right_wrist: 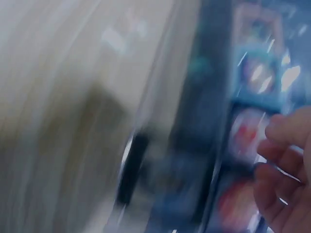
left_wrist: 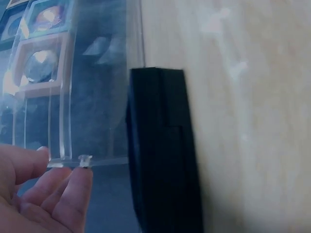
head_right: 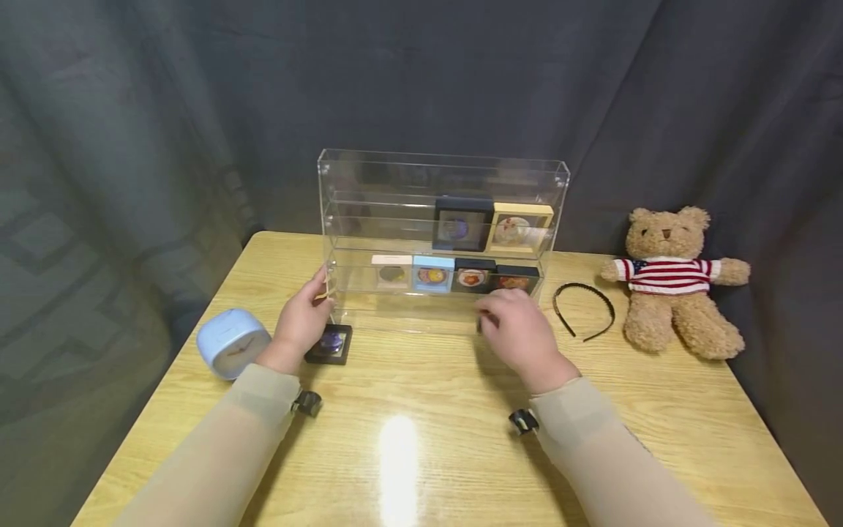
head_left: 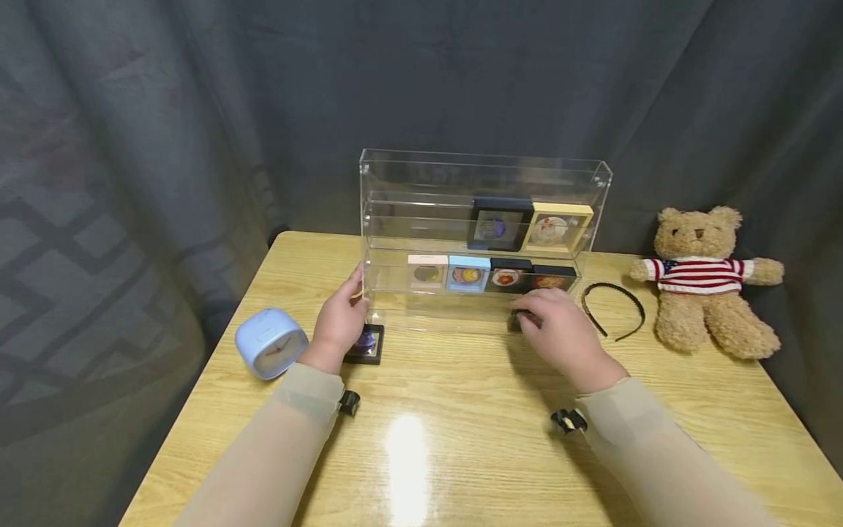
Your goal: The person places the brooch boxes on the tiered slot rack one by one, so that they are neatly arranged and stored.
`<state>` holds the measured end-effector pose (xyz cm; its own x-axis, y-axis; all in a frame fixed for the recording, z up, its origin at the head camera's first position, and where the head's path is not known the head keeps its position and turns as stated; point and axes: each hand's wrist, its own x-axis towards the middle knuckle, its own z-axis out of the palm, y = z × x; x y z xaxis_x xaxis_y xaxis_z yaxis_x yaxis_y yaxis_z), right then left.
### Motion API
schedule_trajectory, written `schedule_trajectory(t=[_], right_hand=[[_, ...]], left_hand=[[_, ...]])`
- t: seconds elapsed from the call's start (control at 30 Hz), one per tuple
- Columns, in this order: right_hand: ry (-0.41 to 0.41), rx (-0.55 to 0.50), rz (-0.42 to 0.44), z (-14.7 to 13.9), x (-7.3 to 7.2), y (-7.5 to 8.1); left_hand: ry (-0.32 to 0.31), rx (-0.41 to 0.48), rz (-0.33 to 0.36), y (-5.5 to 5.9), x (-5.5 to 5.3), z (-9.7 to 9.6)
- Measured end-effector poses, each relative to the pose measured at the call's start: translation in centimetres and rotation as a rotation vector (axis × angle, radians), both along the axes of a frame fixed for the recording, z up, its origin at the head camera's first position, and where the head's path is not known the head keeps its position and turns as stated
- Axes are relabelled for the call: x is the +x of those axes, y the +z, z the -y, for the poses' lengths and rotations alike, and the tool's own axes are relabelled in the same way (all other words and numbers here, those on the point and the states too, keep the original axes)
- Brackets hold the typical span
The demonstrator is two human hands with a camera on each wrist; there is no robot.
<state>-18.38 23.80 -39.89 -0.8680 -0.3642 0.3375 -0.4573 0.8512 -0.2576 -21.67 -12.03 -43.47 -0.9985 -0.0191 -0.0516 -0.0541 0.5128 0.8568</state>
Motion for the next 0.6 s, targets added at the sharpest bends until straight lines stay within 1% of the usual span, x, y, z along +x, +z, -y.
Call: schedule_trajectory(t=[0.07, 0.1, 0.2, 0.27, 0.33, 0.43, 0.5, 0.6], right_hand=[[0.095, -0.005, 0.055, 2.7, 0.3, 0.3], [0.148, 0.01, 0.093, 4.3, 0.5, 0.3], [0.285, 0.114, 0.207, 9.3, 0.6, -0.4], [0.347, 0.192, 0.255, 12.3, 0.7, -1.3], [0.374, 0.258, 0.291, 14.7, 0.7, -2.1], [0.368, 0.308, 0.317, 17.2, 0.6, -3.2], [0.344, 0.322, 0.332, 18.1, 0.5, -3.7], [0.312, 0.316, 0.343, 18.4, 0.4, -4.4]], left_hand=[[-0.01, 0.004, 0.01, 0.3, -0.1, 0.1], [-0.012, 0.007, 0.012, 0.4, -0.2, 0.2], [-0.012, 0.008, 0.007, 0.7, -0.4, 0.4], [-0.01, 0.006, 0.008, 0.9, -0.4, 0.5], [-0.008, 0.001, 0.014, 0.9, -0.4, 0.5], [-0.001, -0.008, 0.025, 0.8, -0.3, 0.5], [0.001, -0.012, 0.028, 0.7, -0.3, 0.4], [0.007, -0.011, 0.023, 0.7, -0.3, 0.2]])
